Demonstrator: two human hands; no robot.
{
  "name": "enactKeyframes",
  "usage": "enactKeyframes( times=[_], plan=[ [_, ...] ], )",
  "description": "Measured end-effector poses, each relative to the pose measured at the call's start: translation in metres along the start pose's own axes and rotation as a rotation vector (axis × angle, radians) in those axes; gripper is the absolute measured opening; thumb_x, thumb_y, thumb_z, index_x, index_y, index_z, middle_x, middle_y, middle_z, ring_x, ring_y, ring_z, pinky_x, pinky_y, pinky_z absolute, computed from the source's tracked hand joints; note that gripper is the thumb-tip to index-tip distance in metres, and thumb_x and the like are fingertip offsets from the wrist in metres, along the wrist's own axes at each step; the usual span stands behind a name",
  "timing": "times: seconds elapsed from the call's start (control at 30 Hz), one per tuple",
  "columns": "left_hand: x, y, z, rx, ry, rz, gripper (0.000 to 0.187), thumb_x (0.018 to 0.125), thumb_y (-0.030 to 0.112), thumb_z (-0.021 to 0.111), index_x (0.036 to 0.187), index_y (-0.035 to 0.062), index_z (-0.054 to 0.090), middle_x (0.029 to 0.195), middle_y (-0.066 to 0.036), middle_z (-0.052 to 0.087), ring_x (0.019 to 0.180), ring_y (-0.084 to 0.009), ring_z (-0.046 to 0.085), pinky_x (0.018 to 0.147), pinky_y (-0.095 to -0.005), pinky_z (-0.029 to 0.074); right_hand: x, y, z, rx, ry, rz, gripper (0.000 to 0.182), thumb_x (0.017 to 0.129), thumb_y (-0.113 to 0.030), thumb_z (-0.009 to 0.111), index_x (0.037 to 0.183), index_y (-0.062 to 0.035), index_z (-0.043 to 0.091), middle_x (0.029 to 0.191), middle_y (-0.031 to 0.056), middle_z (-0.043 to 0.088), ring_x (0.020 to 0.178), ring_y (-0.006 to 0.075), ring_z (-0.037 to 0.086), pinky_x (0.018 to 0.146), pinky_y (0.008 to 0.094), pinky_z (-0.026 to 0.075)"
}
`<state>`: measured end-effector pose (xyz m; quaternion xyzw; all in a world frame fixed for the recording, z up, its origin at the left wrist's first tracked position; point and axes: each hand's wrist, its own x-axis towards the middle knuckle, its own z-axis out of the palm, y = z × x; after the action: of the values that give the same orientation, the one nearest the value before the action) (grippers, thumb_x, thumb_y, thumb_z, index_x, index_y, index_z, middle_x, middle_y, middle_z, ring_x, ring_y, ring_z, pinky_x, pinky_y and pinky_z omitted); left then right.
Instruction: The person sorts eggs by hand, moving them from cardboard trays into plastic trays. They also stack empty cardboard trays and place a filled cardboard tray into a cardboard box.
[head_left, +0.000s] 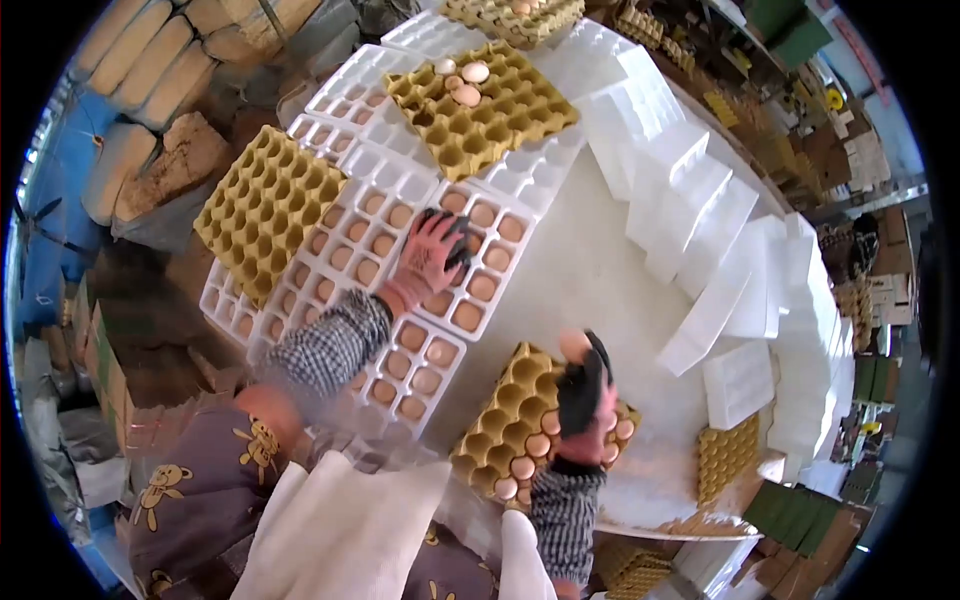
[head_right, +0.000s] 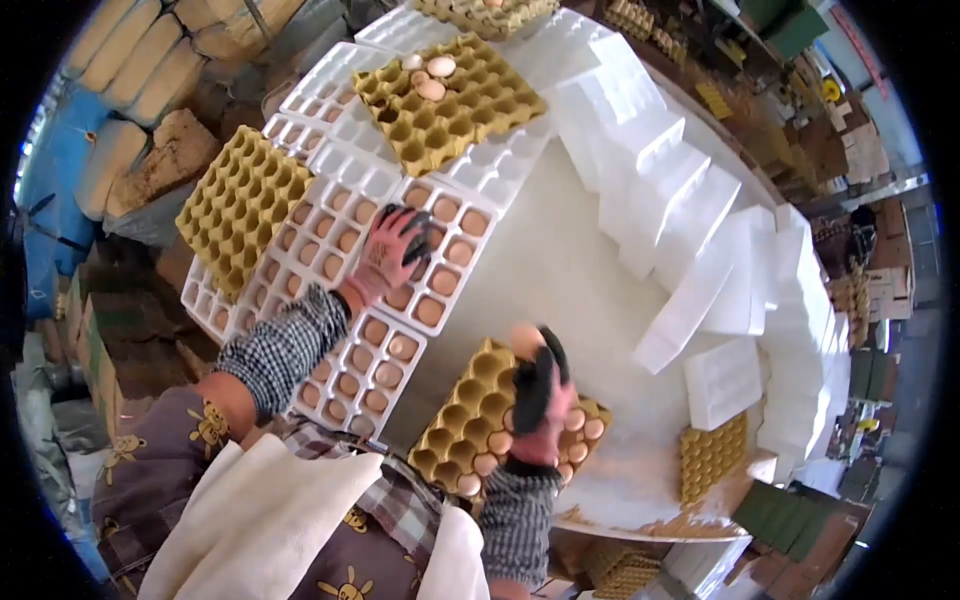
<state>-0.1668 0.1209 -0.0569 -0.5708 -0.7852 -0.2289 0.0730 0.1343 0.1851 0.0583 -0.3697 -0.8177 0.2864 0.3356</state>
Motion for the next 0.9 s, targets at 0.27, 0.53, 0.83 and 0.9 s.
enactKeyframes(
  times=[0.27, 0.53, 0.83, 0.9],
  plan=[
    [0.004, 0.001, -0.010, -0.178, -0.008, -0.100, 0.037, 0.071, 0.024, 0.069, 0.105, 0.0098, 0.063, 0.125, -0.012, 0.056, 0.120, -0.0335, 0.049, 0.109, -0.0503, 0.031, 0.248, -0.033, 0.210, 1.191, 0.006, 0.689, 0.023, 0.086, -0.022, 0.069, 0.104, -0.0075, 0.068, 0.087, -0.0003, 0.064, 0.067, 0.0089, 0.055, 0.059, 0.0230, 0.045],
    [0.012, 0.004, -0.018, -0.365, 0.096, -0.078, 0.037, 0.067, 0.022, 0.069, 0.099, 0.0051, 0.063, 0.098, -0.016, 0.062, 0.100, -0.0351, 0.056, 0.096, -0.0455, 0.042, 0.075, -0.053, 0.161, 0.790, -0.135, 0.565, 0.027, 0.084, -0.013, 0.065, 0.107, -0.0003, 0.067, 0.084, 0.0053, 0.068, 0.072, 0.0116, 0.060, 0.068, 0.0286, 0.052],
    [-0.060, 0.039, -0.043, -0.451, -0.137, -0.167, 0.042, 0.076, 0.011, 0.070, 0.117, 0.0084, 0.061, 0.120, -0.014, 0.060, 0.103, -0.0298, 0.062, 0.087, -0.0374, 0.051, -0.221, -0.023, -0.101, -0.264, 0.100, 0.572, 0.033, 0.074, -0.006, 0.072, 0.106, -0.0083, 0.066, 0.100, 0.0084, 0.066, 0.093, 0.0255, 0.064, 0.085, 0.0368, 0.050],
    [-0.113, 0.130, -0.090, -0.845, -0.355, -0.121, 0.034, 0.076, 0.003, 0.067, 0.110, 0.0082, 0.064, 0.096, -0.009, 0.066, 0.091, -0.0232, 0.065, 0.078, -0.0297, 0.053, -0.230, -0.012, -0.103, -0.534, -0.285, 0.470, 0.041, 0.071, -0.011, 0.074, 0.111, -0.0138, 0.065, 0.111, 0.0104, 0.061, 0.107, 0.0302, 0.056, 0.093, 0.0435, 0.044]
  ],
)
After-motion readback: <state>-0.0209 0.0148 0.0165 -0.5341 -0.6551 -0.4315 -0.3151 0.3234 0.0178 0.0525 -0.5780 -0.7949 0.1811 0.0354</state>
